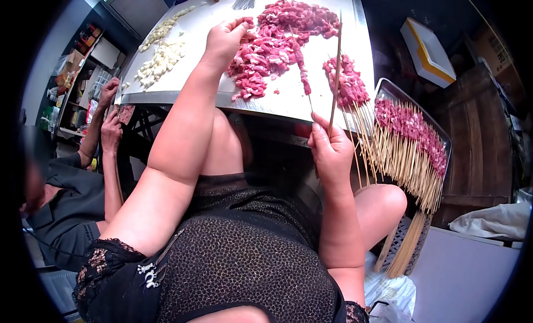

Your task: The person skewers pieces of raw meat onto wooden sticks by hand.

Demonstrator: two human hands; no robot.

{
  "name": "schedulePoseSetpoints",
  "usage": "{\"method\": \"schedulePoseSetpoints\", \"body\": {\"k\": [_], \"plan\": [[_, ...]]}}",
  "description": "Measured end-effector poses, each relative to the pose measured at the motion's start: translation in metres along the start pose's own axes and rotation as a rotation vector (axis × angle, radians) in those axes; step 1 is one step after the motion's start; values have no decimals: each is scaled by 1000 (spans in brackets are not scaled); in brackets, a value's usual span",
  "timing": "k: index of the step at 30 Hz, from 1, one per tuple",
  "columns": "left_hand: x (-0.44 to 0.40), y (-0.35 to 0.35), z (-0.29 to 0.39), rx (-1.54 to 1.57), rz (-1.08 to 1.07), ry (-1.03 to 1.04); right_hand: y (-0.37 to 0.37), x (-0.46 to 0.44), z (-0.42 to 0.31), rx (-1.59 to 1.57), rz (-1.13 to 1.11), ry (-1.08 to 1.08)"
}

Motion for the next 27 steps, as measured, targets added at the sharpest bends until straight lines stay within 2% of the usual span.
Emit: {"method": "schedulePoseSetpoints", "body": {"k": [2,4,10,13,17,22,27], "plan": [[12,2,11,650,-125,-422,2,3,1,48,-45,7],[22,2,20,789,-260,-569,4,4,3,80,-48,-10],[35,5,31,1021,-433,-696,5,5,5,183,-20,-79],[38,3,36,841,-419,-575,5,7,5,178,0,-60],[42,1,45,812,-371,-559,4,10,3,252,-15,-96],[43,0,49,937,-336,-707,7,13,1,268,-16,-141],[49,0,54,964,-331,-709,7,12,2,207,-25,-128]]}}
Point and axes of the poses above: each hand's wrist, its own x-axis away from the middle knuckle, its own y-axis out of the palm, z = x × y, the point moved 1 cm from there along -x, towards the middle knuckle, and after that the axes turned 15 degrees about z, right-handed, at the moved point
